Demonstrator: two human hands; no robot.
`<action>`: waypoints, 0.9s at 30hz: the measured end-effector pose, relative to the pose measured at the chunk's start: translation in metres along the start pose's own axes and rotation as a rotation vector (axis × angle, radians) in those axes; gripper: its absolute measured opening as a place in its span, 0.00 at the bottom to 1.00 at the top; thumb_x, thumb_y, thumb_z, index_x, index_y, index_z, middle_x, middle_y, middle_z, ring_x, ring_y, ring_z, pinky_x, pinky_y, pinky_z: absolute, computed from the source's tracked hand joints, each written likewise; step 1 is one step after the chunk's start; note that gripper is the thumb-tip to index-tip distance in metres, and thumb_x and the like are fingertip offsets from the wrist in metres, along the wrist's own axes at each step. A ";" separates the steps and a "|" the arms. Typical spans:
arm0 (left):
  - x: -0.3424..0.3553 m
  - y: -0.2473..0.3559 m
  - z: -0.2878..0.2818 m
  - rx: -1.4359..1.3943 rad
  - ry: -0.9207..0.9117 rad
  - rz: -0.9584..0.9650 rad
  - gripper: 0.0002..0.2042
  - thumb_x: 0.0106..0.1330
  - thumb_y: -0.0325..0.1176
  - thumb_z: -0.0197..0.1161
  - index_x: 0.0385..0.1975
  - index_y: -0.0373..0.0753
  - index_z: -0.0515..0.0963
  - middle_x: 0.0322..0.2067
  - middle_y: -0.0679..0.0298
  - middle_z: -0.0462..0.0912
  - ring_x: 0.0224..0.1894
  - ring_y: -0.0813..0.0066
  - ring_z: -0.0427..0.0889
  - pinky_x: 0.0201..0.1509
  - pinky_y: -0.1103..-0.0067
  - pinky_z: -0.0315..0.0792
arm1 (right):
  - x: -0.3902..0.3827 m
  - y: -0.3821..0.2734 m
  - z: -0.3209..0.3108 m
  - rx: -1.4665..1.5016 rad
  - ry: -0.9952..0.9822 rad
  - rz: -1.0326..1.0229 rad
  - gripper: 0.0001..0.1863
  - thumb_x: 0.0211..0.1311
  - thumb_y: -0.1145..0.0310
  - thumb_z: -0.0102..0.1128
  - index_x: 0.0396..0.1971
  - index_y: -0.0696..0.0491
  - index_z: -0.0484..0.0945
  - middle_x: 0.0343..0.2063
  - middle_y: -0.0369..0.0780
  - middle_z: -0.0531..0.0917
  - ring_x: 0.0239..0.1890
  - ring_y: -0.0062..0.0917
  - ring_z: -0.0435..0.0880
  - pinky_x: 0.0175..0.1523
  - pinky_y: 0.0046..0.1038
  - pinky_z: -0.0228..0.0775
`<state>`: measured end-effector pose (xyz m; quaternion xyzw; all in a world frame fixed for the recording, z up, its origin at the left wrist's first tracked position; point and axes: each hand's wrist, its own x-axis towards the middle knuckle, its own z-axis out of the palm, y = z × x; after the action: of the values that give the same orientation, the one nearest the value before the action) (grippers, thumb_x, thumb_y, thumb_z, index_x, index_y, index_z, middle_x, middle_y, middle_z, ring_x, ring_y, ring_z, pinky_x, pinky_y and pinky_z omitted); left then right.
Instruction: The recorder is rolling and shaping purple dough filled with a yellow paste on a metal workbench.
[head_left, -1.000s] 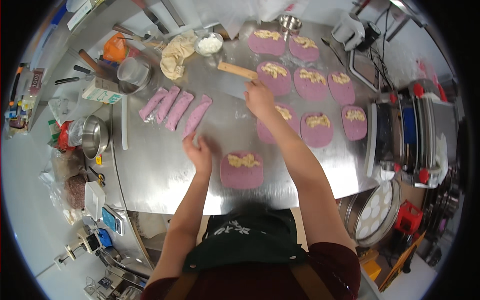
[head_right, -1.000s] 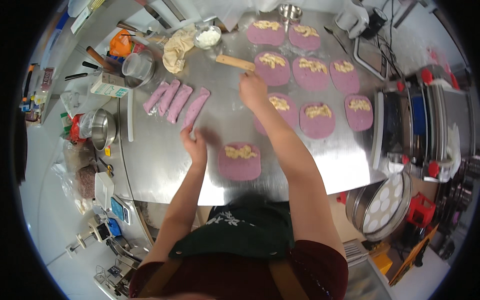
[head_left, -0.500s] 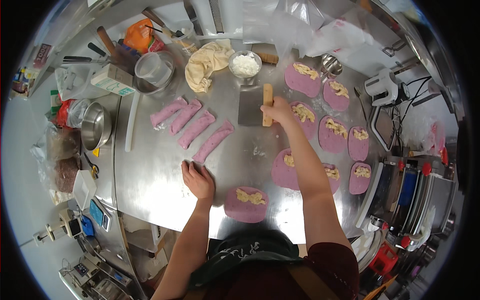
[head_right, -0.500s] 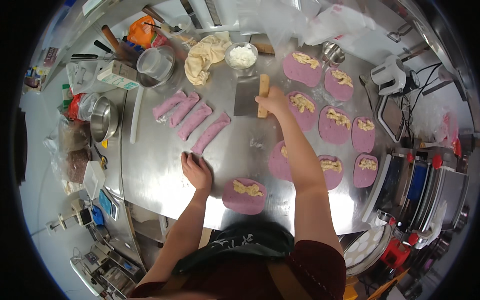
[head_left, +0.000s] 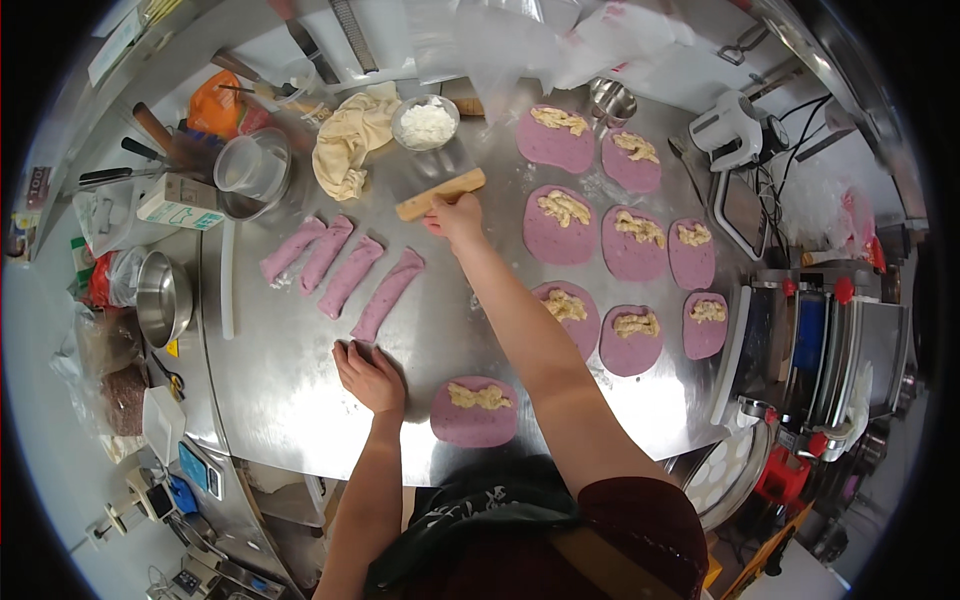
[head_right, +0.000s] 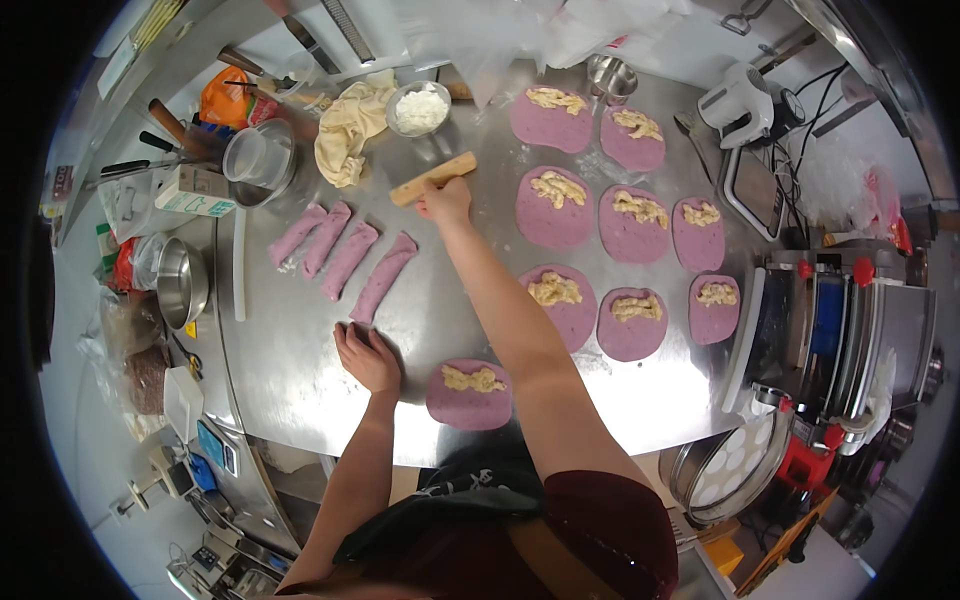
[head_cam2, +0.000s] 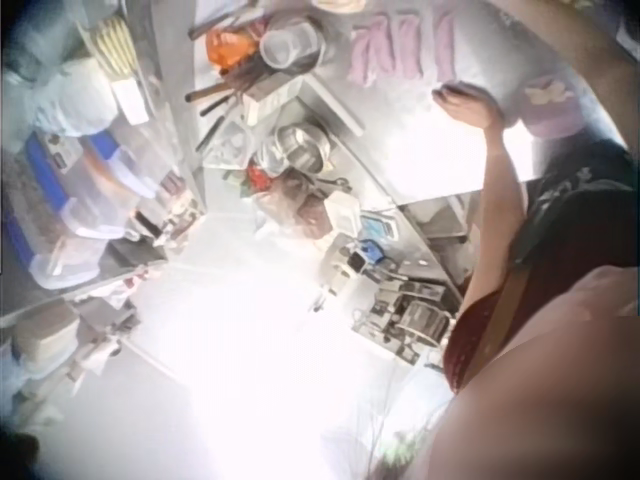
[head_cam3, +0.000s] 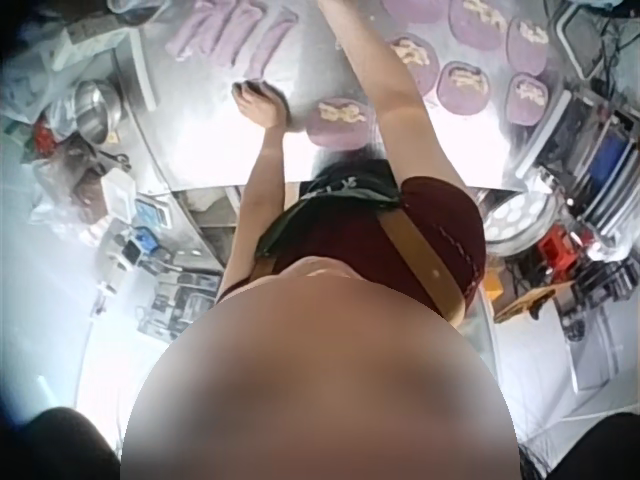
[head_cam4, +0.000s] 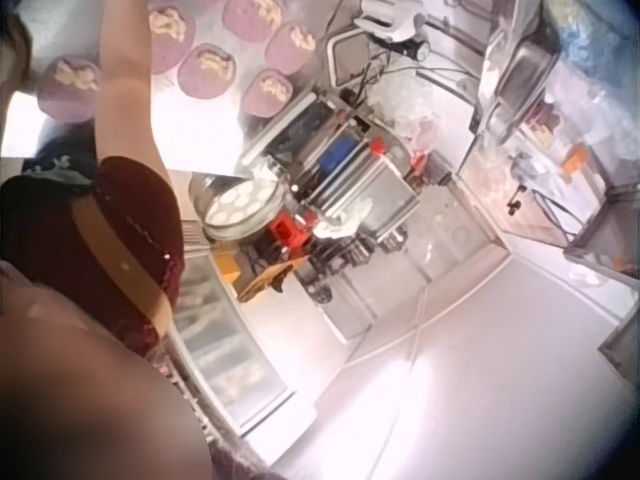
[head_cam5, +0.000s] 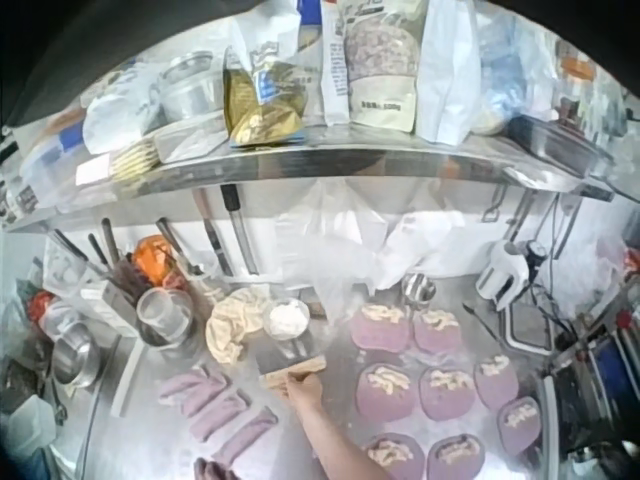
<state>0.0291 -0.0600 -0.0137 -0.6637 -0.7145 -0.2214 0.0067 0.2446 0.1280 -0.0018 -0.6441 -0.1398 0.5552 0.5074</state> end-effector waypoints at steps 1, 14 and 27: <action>0.000 0.000 0.000 0.008 -0.006 -0.006 0.19 0.64 0.32 0.54 0.52 0.29 0.64 0.59 0.43 0.61 0.62 0.46 0.60 0.63 0.60 0.55 | -0.003 0.000 -0.003 0.001 0.005 0.002 0.14 0.60 0.68 0.58 0.38 0.64 0.72 0.30 0.45 0.80 0.28 0.28 0.84 0.29 0.25 0.79; 0.003 -0.003 0.005 0.022 0.015 -0.028 0.19 0.65 0.37 0.53 0.51 0.32 0.66 0.58 0.45 0.63 0.61 0.48 0.62 0.62 0.61 0.56 | -0.157 0.014 -0.191 -0.047 0.155 -0.246 0.15 0.63 0.64 0.55 0.43 0.60 0.74 0.33 0.41 0.82 0.32 0.24 0.83 0.36 0.23 0.75; -0.002 -0.029 0.001 -0.608 0.053 -0.220 0.19 0.66 0.30 0.51 0.52 0.25 0.63 0.53 0.43 0.65 0.57 0.49 0.65 0.61 0.65 0.60 | -0.325 0.127 -0.332 -0.130 0.511 0.010 0.13 0.62 0.70 0.53 0.43 0.61 0.73 0.33 0.43 0.82 0.33 0.25 0.82 0.35 0.24 0.75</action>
<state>0.0021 -0.0617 -0.0244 -0.5482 -0.6825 -0.4414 -0.1970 0.3690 -0.3356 0.0379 -0.7955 -0.0394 0.3666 0.4809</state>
